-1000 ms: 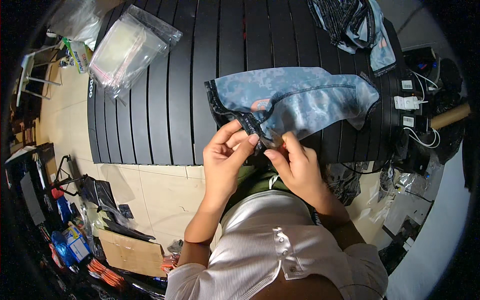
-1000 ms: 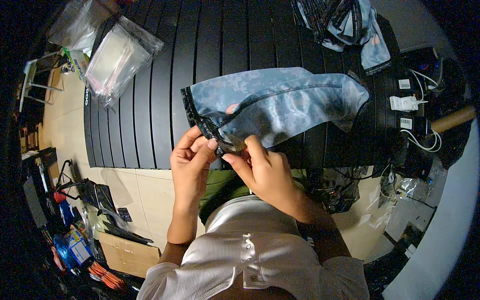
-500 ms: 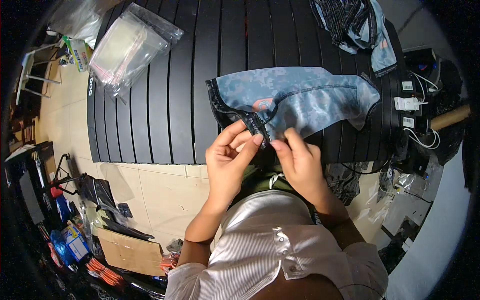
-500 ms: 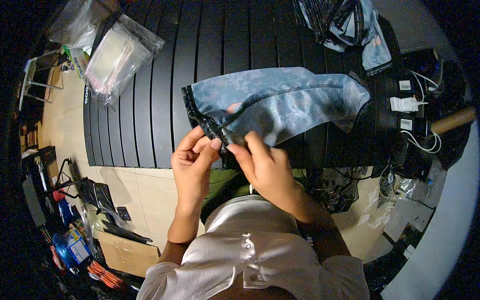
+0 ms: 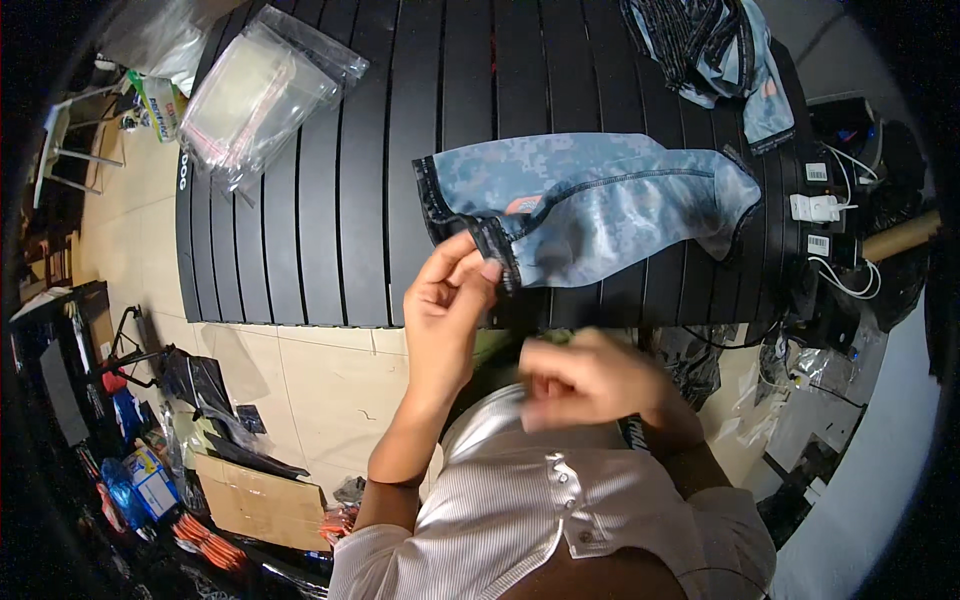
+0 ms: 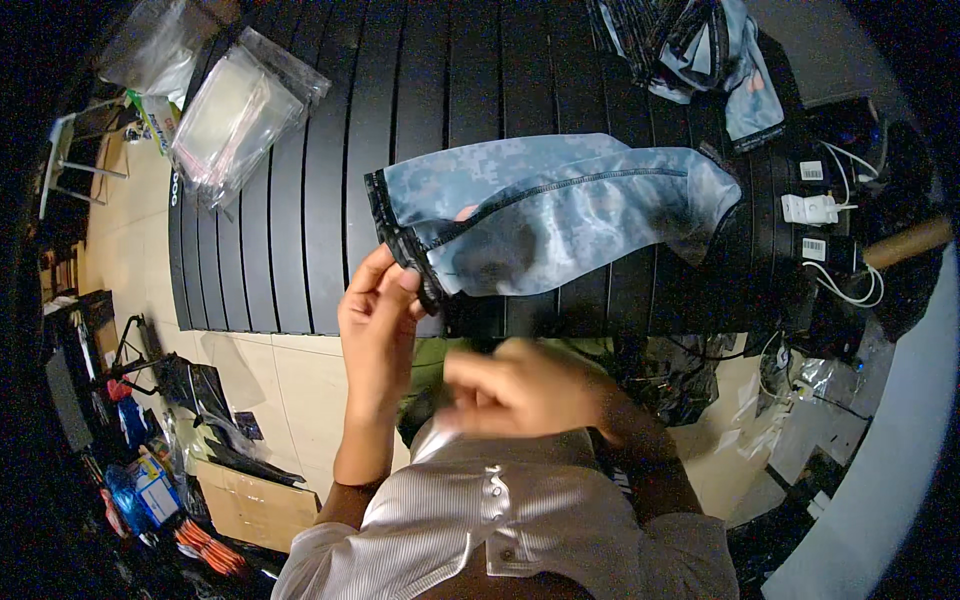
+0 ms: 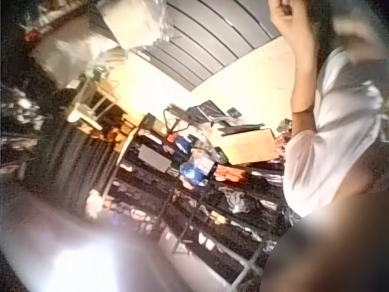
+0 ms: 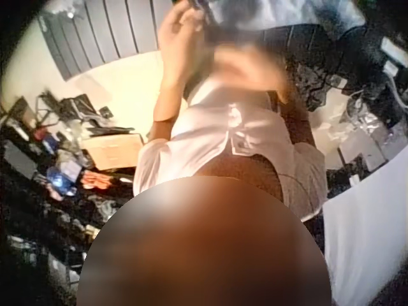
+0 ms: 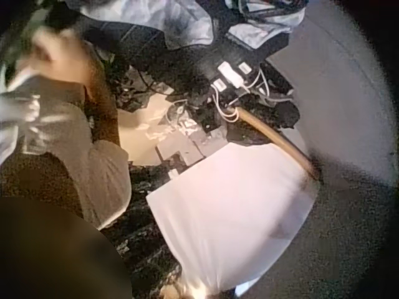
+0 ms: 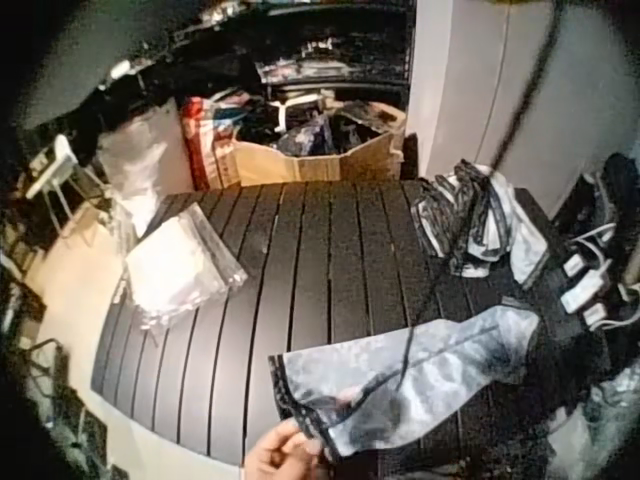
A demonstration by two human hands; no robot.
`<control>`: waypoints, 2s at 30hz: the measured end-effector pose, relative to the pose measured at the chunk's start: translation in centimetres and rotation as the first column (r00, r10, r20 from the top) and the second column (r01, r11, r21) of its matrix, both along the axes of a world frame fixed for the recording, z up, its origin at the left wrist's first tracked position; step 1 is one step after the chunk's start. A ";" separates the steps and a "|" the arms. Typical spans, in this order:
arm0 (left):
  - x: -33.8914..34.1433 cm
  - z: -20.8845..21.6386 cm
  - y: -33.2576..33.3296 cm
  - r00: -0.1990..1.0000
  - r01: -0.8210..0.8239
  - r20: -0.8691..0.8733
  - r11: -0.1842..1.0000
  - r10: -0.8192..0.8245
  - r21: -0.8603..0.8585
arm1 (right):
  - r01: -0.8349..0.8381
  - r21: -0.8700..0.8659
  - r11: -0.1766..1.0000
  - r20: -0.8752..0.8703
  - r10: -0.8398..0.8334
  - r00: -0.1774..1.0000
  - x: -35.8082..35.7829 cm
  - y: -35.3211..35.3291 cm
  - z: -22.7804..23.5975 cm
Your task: Trimming loose threads from fabric sleeves, folding them, and placing them into clear plastic bags.
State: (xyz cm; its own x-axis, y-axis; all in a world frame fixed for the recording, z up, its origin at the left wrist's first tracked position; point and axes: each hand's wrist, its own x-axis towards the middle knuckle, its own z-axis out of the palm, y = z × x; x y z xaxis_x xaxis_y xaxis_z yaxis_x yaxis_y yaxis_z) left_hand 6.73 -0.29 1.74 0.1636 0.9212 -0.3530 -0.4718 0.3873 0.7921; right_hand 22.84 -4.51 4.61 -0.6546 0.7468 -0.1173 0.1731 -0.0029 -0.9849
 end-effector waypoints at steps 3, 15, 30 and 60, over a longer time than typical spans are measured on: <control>-0.6 0.2 1.1 0.994 0.015 0.107 1.000 -0.013 -0.015 | -0.227 -0.030 0.973 0.108 0.229 0.968 -0.6 -0.7 -0.9; -2.4 -1.2 1.9 0.989 0.139 0.076 0.981 -0.130 -0.135 | 0.098 -0.458 0.884 -0.803 -0.458 0.382 -0.7 1.9 -3.9; -5.4 -1.8 3.1 0.928 0.328 0.257 0.919 -0.270 -0.218 | 0.207 0.655 0.727 0.087 -0.345 0.935 -6.8 0.7 -8.1; -5.0 -1.0 1.5 0.969 0.213 0.161 0.961 -0.186 -0.176 | 0.495 0.194 0.847 -0.070 -0.492 0.868 -3.9 -2.1 -5.7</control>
State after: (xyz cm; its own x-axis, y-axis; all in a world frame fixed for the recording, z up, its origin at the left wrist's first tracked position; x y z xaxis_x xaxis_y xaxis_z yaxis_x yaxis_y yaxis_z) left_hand 1.76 1.18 0.79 0.3982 0.7827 -0.4784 -0.4713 0.6220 0.6253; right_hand 18.97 -6.64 -1.05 -0.1942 0.9780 0.0758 0.1839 0.1122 -0.9765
